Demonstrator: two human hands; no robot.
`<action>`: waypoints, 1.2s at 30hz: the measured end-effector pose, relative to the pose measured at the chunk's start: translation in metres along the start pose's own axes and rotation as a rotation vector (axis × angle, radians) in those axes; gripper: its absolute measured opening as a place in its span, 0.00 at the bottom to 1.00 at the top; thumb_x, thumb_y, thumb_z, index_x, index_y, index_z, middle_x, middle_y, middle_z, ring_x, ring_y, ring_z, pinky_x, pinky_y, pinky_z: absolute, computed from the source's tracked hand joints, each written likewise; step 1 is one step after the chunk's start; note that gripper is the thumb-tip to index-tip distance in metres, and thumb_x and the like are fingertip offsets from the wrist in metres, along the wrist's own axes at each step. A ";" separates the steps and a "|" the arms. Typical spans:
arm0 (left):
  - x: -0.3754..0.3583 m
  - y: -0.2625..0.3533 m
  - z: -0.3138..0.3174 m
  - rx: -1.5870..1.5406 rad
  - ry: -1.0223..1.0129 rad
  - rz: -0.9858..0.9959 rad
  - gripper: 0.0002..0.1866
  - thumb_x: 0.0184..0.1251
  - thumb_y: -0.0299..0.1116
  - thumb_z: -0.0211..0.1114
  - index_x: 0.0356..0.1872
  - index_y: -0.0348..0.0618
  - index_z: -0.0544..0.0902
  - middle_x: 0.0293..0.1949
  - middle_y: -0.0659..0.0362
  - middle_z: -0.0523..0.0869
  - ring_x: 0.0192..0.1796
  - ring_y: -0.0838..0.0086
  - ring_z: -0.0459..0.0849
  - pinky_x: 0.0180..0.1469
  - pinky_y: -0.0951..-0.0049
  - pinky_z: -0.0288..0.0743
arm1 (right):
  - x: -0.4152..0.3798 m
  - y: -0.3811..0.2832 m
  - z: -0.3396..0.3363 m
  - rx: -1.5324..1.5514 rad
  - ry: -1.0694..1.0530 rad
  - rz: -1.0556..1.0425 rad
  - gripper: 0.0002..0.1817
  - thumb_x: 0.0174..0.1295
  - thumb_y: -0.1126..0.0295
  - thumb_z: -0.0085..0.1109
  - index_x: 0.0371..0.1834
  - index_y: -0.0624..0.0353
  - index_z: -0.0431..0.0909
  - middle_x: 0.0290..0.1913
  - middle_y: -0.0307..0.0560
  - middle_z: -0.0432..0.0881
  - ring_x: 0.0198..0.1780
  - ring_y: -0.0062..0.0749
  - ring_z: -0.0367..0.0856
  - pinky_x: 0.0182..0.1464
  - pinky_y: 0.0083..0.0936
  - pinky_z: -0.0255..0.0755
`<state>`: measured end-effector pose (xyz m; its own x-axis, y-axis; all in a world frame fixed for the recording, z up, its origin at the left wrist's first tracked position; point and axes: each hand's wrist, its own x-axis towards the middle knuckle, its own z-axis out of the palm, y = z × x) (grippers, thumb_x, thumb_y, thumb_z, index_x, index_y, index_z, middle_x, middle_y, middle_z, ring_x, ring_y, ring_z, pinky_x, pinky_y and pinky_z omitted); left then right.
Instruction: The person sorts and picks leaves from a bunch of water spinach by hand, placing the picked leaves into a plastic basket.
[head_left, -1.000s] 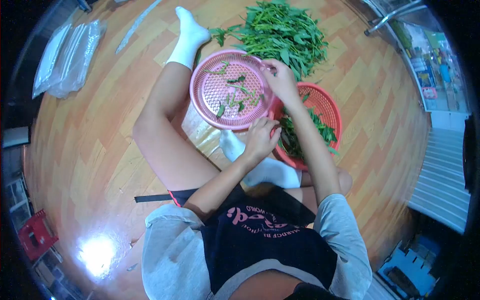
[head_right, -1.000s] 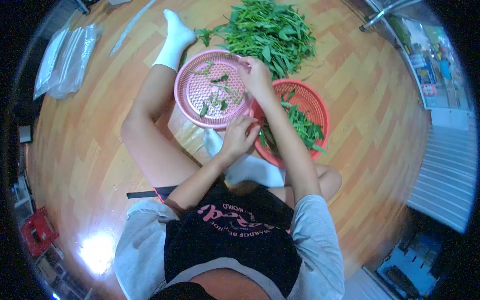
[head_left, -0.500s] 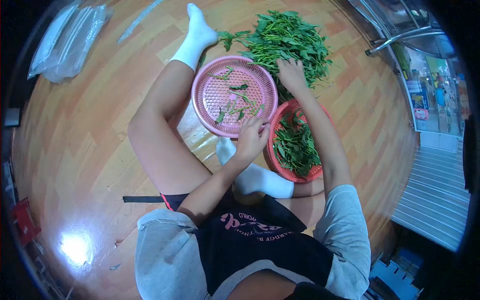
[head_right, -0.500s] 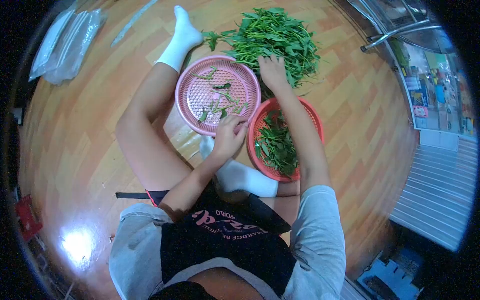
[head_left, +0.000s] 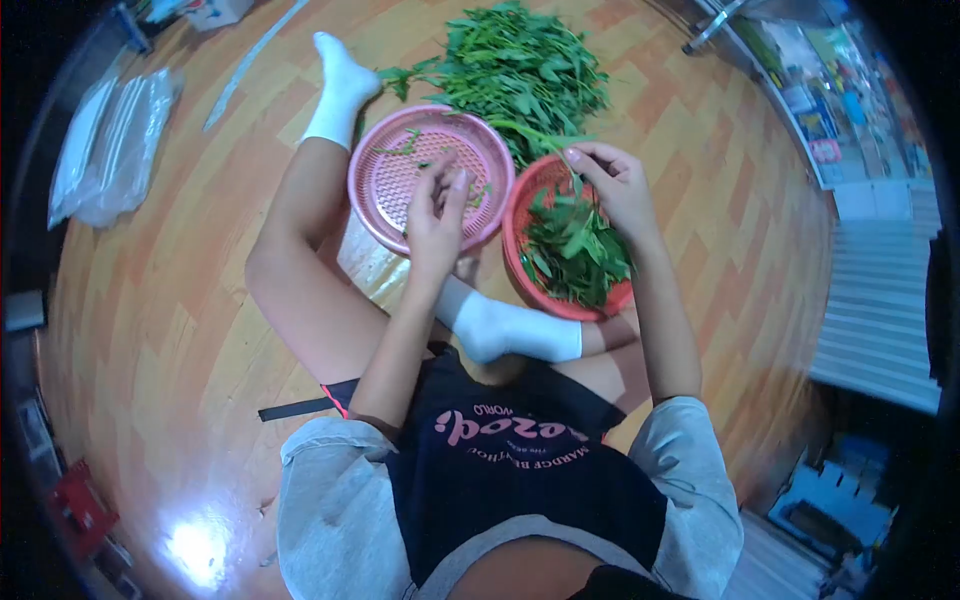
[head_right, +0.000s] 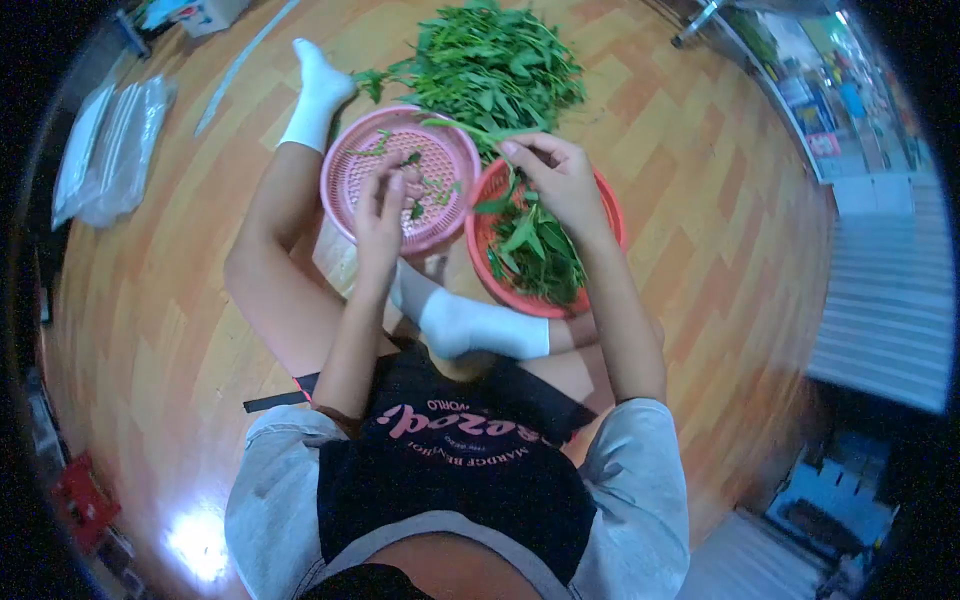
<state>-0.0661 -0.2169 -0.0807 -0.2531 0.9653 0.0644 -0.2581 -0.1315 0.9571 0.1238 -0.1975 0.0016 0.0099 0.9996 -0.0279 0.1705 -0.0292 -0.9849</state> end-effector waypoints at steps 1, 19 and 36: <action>-0.001 0.018 0.002 -0.096 -0.132 -0.090 0.11 0.64 0.33 0.58 0.42 0.36 0.78 0.30 0.59 0.80 0.31 0.79 0.77 0.36 0.78 0.71 | -0.013 0.002 -0.005 0.028 -0.069 0.058 0.11 0.59 0.69 0.57 0.40 0.65 0.79 0.30 0.34 0.79 0.30 0.12 0.73 0.31 0.11 0.67; -0.010 0.027 -0.004 -0.254 -0.625 -0.120 0.07 0.65 0.24 0.52 0.42 0.34 0.75 0.37 0.52 0.80 0.41 0.70 0.82 0.45 0.73 0.77 | -0.107 0.015 -0.030 0.670 -0.384 0.389 0.12 0.56 0.75 0.56 0.43 0.68 0.76 0.37 0.46 0.82 0.37 0.23 0.80 0.42 0.16 0.74; -0.004 0.036 -0.014 -0.261 -0.697 -0.008 0.08 0.61 0.20 0.56 0.42 0.33 0.73 0.40 0.52 0.79 0.44 0.67 0.81 0.47 0.70 0.79 | -0.112 0.002 -0.026 0.400 -0.526 0.249 0.10 0.62 0.71 0.51 0.42 0.66 0.73 0.33 0.37 0.77 0.30 0.14 0.72 0.30 0.10 0.65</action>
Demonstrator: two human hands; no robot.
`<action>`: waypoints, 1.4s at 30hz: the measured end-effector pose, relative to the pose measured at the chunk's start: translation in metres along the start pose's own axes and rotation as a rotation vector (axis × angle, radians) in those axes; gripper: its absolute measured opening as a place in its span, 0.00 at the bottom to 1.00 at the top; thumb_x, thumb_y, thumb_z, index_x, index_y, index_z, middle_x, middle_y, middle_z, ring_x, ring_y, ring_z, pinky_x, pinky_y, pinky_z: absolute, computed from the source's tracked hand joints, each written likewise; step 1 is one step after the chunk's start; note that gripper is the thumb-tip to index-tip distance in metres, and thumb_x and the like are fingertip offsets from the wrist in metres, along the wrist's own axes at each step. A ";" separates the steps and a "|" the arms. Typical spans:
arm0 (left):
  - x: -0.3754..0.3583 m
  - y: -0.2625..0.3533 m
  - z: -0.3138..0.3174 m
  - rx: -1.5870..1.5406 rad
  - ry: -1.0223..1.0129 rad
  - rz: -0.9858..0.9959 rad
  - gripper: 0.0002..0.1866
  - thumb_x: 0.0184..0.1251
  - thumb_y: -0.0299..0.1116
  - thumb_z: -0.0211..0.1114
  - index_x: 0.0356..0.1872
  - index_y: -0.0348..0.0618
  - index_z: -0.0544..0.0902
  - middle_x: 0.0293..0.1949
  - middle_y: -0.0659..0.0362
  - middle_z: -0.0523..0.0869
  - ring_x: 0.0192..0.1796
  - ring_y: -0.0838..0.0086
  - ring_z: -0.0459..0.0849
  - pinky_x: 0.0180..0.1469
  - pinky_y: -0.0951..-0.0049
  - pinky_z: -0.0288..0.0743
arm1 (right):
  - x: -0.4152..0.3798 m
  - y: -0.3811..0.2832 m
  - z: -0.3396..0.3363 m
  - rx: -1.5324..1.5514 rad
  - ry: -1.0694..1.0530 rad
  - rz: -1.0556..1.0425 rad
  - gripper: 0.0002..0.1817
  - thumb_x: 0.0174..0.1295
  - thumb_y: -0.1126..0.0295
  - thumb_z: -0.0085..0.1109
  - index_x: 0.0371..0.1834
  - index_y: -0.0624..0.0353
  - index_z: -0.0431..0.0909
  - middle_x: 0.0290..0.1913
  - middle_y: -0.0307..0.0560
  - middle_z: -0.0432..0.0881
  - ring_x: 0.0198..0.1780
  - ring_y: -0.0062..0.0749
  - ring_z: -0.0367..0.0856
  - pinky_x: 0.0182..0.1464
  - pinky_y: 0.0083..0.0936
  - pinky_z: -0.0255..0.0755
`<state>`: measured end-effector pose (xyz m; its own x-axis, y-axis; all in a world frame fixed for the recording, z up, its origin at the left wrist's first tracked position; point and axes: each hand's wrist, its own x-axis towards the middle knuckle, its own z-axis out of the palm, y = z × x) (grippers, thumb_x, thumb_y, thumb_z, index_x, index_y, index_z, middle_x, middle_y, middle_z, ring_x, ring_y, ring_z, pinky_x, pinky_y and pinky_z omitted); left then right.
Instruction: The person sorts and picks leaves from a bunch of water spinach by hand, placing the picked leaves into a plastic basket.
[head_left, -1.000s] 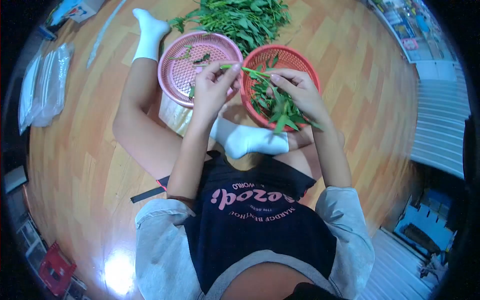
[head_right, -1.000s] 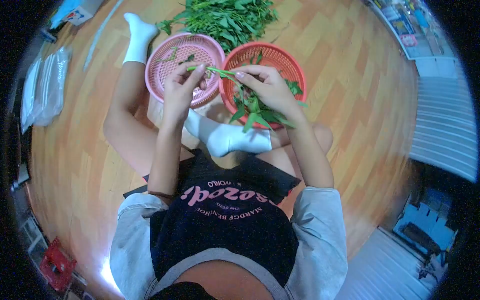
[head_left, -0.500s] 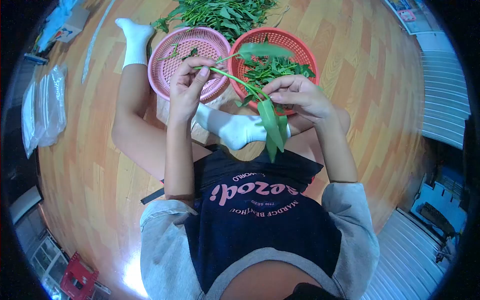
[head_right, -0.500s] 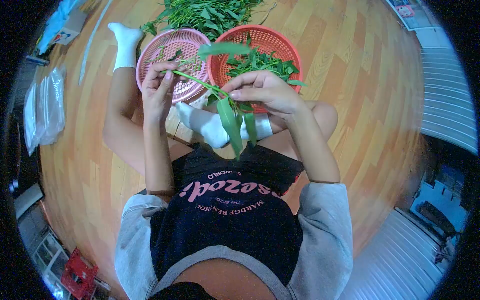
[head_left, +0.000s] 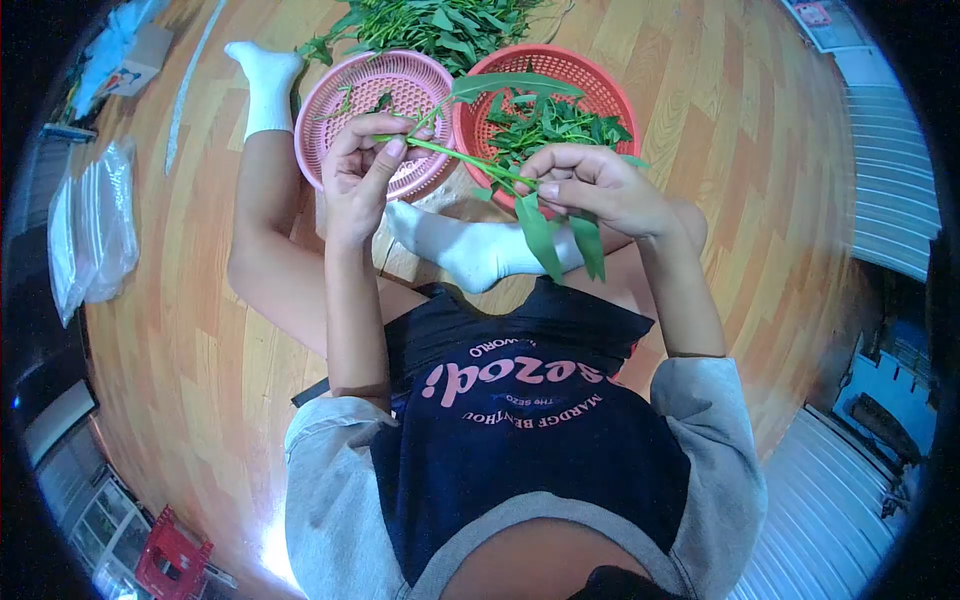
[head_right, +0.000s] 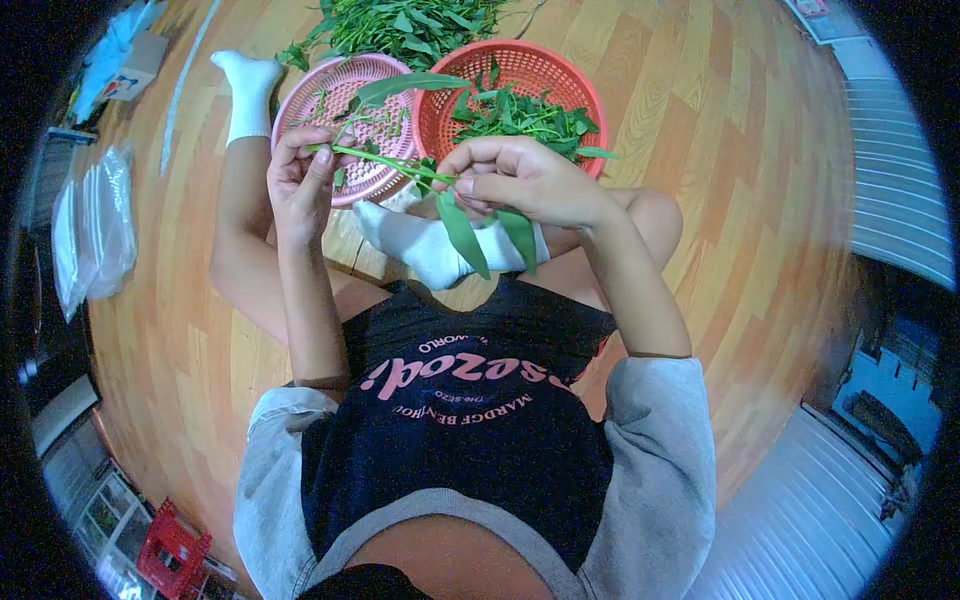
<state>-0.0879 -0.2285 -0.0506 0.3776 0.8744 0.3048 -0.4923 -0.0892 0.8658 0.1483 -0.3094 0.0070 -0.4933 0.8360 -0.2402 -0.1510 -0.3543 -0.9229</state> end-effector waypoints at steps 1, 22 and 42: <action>0.001 0.000 0.000 0.009 0.012 -0.005 0.08 0.61 0.20 0.56 0.41 0.33 0.73 0.40 0.52 0.79 0.43 0.68 0.82 0.46 0.70 0.79 | 0.002 0.004 0.002 0.018 0.036 -0.039 0.09 0.62 0.71 0.51 0.42 0.65 0.73 0.32 0.37 0.77 0.29 0.13 0.72 0.30 0.10 0.64; 0.002 -0.065 0.033 0.275 0.058 -0.129 0.16 0.61 0.20 0.56 0.51 0.34 0.72 0.45 0.54 0.79 0.47 0.75 0.79 0.47 0.79 0.73 | 0.039 0.054 -0.019 -1.404 0.678 -0.408 0.14 0.53 0.70 0.56 0.43 0.57 0.77 0.44 0.48 0.77 0.49 0.42 0.73 0.50 0.34 0.64; 0.006 -0.061 0.024 0.569 -0.182 -0.366 0.13 0.61 0.25 0.57 0.47 0.38 0.76 0.36 0.60 0.80 0.36 0.81 0.78 0.39 0.79 0.72 | 0.030 0.061 -0.046 -0.450 0.086 0.043 0.14 0.61 0.71 0.50 0.49 0.63 0.73 0.32 0.38 0.80 0.32 0.16 0.75 0.35 0.17 0.70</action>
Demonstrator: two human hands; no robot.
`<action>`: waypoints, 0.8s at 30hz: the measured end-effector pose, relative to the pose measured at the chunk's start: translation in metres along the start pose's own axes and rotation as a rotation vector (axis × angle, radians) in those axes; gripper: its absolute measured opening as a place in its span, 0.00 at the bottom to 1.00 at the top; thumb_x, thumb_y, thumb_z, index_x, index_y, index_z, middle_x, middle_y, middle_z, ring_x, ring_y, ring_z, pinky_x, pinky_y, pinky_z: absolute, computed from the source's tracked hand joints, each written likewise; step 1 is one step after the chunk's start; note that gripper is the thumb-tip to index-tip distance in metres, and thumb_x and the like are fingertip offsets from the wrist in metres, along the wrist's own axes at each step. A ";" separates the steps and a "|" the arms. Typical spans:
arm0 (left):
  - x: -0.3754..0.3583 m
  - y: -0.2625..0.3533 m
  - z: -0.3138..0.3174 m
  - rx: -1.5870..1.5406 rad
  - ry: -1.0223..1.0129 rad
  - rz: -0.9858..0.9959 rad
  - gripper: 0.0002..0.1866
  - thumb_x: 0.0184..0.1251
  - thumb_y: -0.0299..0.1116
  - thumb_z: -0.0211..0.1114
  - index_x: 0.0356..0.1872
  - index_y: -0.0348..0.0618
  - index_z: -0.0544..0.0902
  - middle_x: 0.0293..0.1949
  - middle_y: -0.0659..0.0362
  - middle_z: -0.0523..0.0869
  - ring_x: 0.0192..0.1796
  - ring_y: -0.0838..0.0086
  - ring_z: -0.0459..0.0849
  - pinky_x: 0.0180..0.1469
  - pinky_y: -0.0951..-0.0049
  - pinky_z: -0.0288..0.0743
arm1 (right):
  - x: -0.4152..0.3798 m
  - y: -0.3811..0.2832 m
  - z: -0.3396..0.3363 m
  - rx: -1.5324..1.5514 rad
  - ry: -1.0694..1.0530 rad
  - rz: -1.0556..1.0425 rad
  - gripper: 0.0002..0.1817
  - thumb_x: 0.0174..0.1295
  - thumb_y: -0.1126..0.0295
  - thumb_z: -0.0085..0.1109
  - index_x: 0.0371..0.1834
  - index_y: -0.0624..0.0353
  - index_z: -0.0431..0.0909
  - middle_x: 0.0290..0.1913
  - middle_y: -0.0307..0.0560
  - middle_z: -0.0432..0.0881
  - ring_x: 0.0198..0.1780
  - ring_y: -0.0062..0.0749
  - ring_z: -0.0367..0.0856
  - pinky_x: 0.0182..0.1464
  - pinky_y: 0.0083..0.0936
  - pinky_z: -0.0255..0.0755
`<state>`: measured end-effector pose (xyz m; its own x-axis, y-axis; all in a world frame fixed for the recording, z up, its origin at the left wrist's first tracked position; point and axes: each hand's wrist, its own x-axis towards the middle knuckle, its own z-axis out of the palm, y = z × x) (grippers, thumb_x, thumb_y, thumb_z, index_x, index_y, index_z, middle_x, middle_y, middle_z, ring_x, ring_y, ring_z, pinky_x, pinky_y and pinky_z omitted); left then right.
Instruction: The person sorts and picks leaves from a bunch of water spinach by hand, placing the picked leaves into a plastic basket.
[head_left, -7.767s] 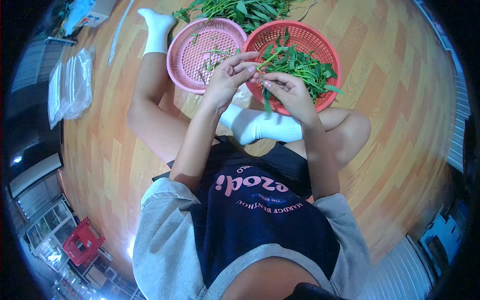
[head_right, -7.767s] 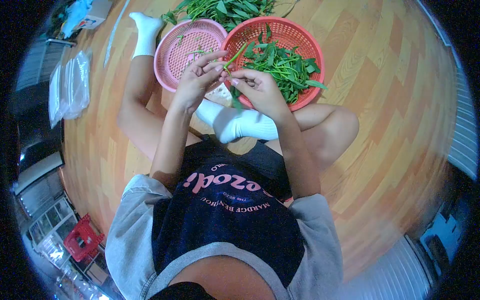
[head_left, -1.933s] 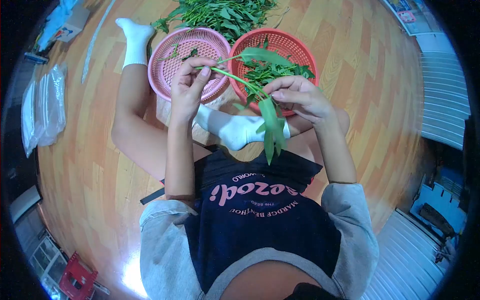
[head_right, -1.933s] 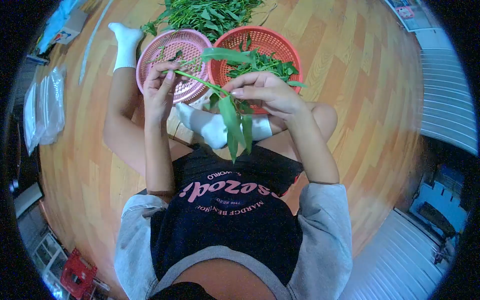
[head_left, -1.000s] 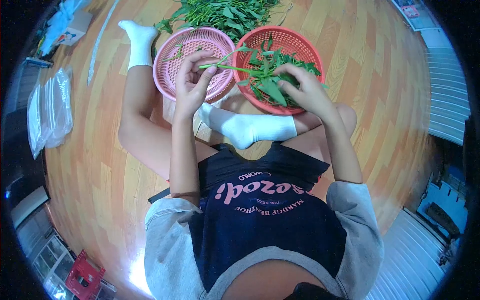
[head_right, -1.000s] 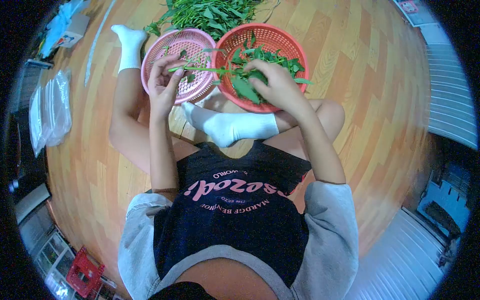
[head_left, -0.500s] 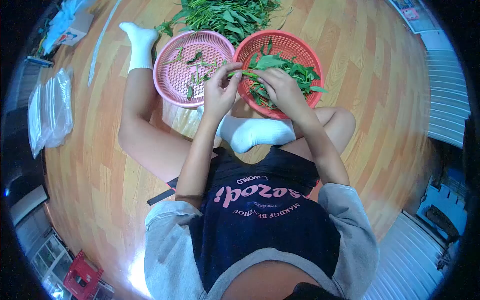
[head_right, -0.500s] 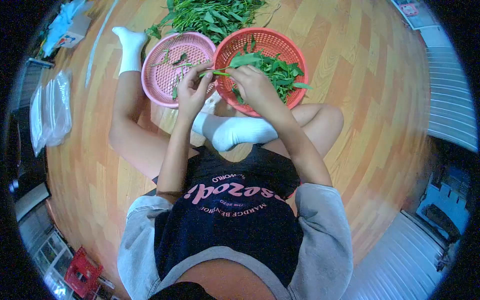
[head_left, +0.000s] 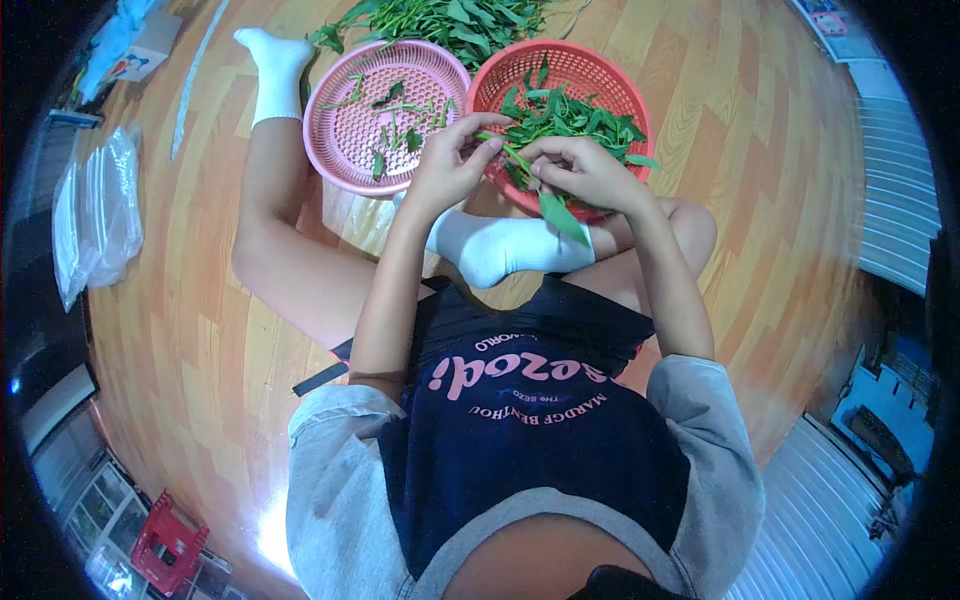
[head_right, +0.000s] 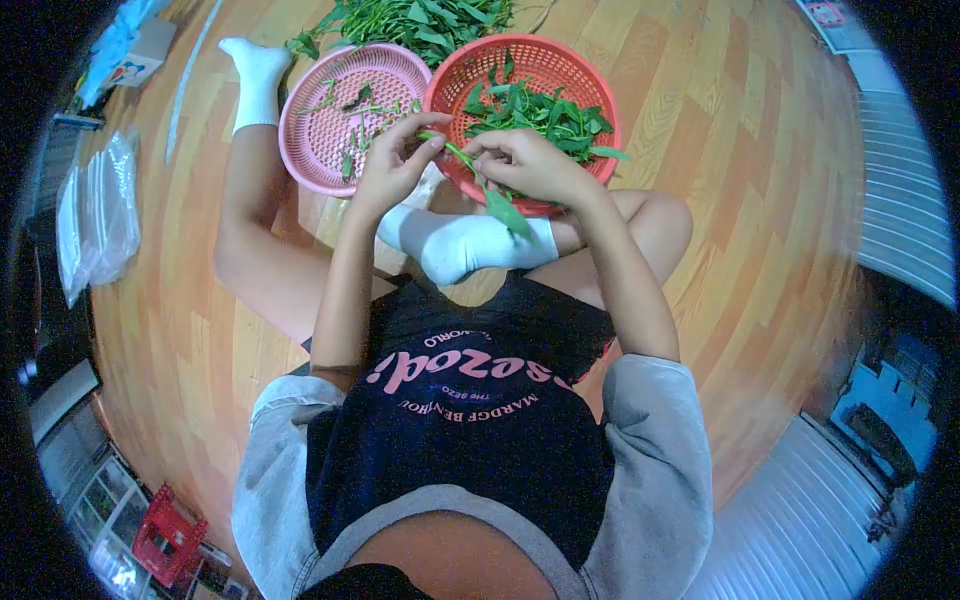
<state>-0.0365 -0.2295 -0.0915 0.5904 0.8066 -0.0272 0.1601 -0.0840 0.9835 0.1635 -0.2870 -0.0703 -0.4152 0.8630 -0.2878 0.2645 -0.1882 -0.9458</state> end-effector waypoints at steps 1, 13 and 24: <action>0.001 -0.002 0.001 0.003 0.014 0.005 0.13 0.61 0.25 0.57 0.47 0.38 0.77 0.35 0.60 0.81 0.36 0.81 0.78 0.39 0.79 0.72 | 0.000 -0.001 0.001 -0.134 0.048 0.015 0.14 0.61 0.72 0.50 0.48 0.62 0.73 0.31 0.38 0.79 0.32 0.16 0.75 0.34 0.17 0.70; 0.006 -0.013 -0.005 -0.068 0.309 0.081 0.12 0.59 0.22 0.56 0.46 0.38 0.77 0.33 0.57 0.83 0.35 0.78 0.82 0.36 0.80 0.75 | -0.001 0.025 -0.015 -0.989 0.503 -0.198 0.12 0.49 0.75 0.49 0.35 0.47 0.78 0.35 0.42 0.77 0.36 0.38 0.76 0.35 0.34 0.68; 0.001 -0.006 0.025 -0.206 0.149 -0.026 0.09 0.65 0.26 0.54 0.43 0.33 0.75 0.36 0.59 0.81 0.38 0.80 0.79 0.43 0.80 0.74 | 0.014 0.002 0.024 -0.920 0.689 -0.381 0.08 0.51 0.67 0.58 0.33 0.58 0.76 0.34 0.45 0.77 0.40 0.38 0.74 0.43 0.31 0.64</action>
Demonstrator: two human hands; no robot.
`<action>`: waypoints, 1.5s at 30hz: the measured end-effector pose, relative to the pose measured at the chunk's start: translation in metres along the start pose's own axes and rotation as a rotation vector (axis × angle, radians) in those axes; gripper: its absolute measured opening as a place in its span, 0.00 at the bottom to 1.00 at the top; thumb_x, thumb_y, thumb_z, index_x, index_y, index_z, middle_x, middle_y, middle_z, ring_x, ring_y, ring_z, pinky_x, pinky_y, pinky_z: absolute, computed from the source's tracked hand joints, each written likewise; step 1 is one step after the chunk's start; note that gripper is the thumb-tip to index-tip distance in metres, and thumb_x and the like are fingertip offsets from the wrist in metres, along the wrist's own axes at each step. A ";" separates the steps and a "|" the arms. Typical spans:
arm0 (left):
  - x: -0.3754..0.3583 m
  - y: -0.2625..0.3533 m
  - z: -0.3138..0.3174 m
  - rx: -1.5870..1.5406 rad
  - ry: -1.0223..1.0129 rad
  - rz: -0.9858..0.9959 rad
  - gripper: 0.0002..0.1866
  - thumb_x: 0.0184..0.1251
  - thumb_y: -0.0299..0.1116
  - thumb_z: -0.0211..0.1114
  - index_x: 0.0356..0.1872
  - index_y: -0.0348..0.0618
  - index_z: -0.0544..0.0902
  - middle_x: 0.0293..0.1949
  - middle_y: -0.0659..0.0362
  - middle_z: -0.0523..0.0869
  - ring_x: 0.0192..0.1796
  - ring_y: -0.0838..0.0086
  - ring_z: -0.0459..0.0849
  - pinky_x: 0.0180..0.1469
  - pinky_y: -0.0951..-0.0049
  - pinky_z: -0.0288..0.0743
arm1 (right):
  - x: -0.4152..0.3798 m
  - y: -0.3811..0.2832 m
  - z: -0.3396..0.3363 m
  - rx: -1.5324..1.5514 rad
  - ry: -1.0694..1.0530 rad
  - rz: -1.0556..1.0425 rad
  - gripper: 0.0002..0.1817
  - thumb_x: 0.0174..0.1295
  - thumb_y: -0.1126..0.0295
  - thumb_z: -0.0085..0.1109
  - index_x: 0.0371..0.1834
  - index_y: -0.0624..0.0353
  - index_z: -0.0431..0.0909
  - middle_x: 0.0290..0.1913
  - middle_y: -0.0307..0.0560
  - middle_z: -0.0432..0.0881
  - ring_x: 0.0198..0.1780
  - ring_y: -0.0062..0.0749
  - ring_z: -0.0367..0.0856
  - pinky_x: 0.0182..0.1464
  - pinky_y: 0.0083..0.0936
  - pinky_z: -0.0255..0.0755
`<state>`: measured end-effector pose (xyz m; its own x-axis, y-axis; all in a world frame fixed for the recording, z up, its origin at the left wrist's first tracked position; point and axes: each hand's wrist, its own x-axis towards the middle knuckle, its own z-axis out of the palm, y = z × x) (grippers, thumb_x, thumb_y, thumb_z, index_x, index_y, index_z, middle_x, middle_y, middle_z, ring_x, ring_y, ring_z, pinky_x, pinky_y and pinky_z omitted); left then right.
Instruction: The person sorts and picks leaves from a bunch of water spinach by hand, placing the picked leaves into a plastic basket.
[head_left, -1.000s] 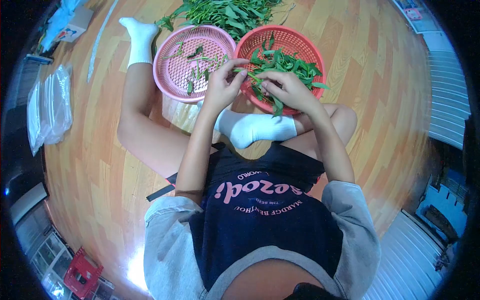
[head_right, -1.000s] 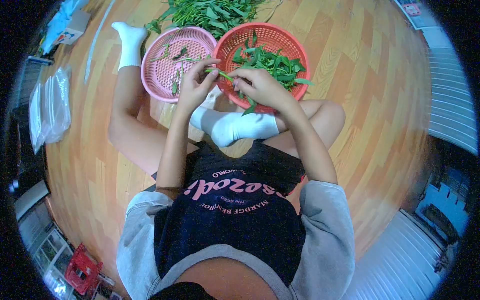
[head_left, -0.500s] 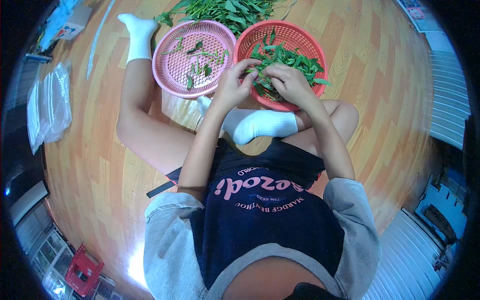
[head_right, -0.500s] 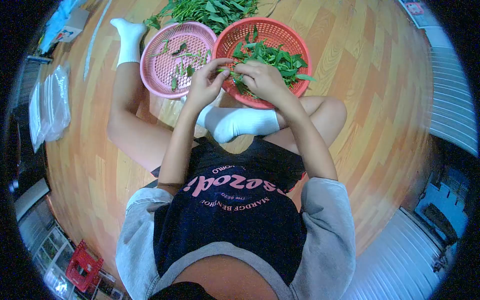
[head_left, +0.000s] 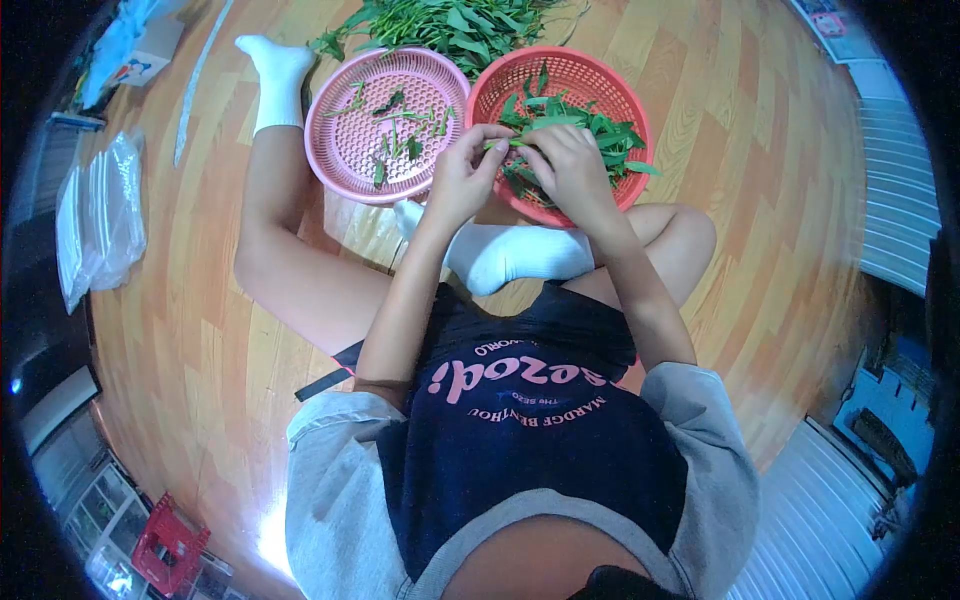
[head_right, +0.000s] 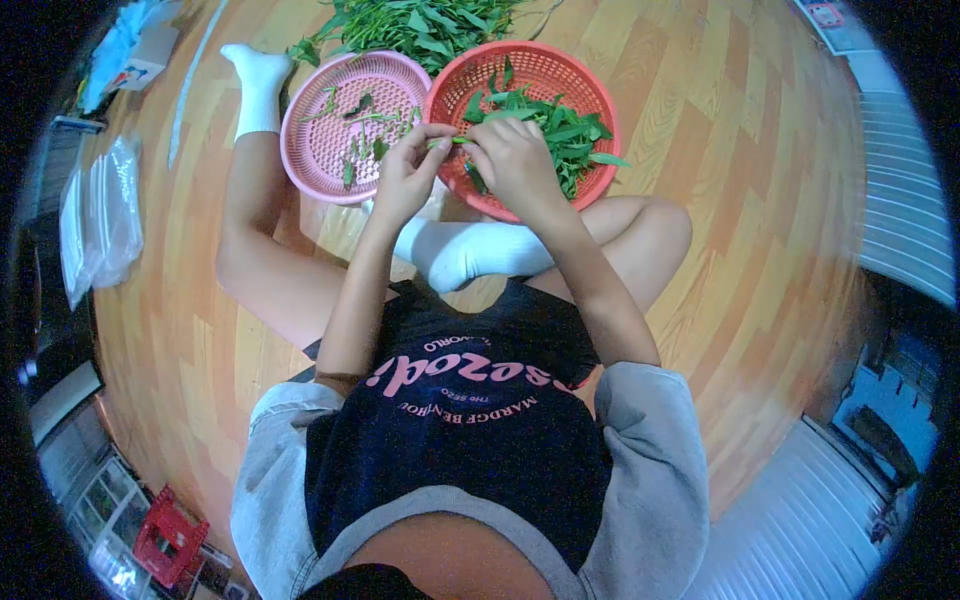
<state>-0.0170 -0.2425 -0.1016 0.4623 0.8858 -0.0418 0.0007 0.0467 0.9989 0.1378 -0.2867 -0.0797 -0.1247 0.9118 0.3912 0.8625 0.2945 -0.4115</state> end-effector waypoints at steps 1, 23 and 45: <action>-0.002 0.004 0.000 -0.039 -0.001 0.005 0.09 0.65 0.26 0.54 0.43 0.34 0.75 0.35 0.60 0.81 0.38 0.80 0.79 0.43 0.80 0.73 | 0.001 0.001 0.000 0.017 0.047 -0.029 0.07 0.51 0.69 0.59 0.31 0.59 0.75 0.32 0.46 0.77 0.38 0.39 0.74 0.43 0.30 0.64; -0.003 -0.006 0.003 0.365 0.005 0.124 0.08 0.61 0.30 0.58 0.33 0.34 0.77 0.23 0.54 0.79 0.25 0.76 0.78 0.30 0.76 0.71 | -0.005 0.003 -0.005 0.044 -0.075 -0.093 0.09 0.51 0.71 0.58 0.36 0.59 0.78 0.34 0.42 0.76 0.39 0.35 0.73 0.41 0.30 0.63; 0.006 0.048 -0.060 0.725 0.199 0.446 0.08 0.44 0.25 0.63 0.26 0.35 0.75 0.25 0.46 0.77 0.31 0.53 0.78 0.36 0.59 0.72 | 0.013 0.078 0.006 0.176 -0.005 0.448 0.13 0.54 0.68 0.58 0.40 0.62 0.79 0.37 0.52 0.80 0.39 0.38 0.79 0.45 0.29 0.71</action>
<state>-0.0669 -0.2074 -0.0557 0.3910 0.8185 0.4210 0.4517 -0.5692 0.6870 0.2005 -0.2498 -0.1118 0.2374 0.9614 0.1393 0.7356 -0.0842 -0.6722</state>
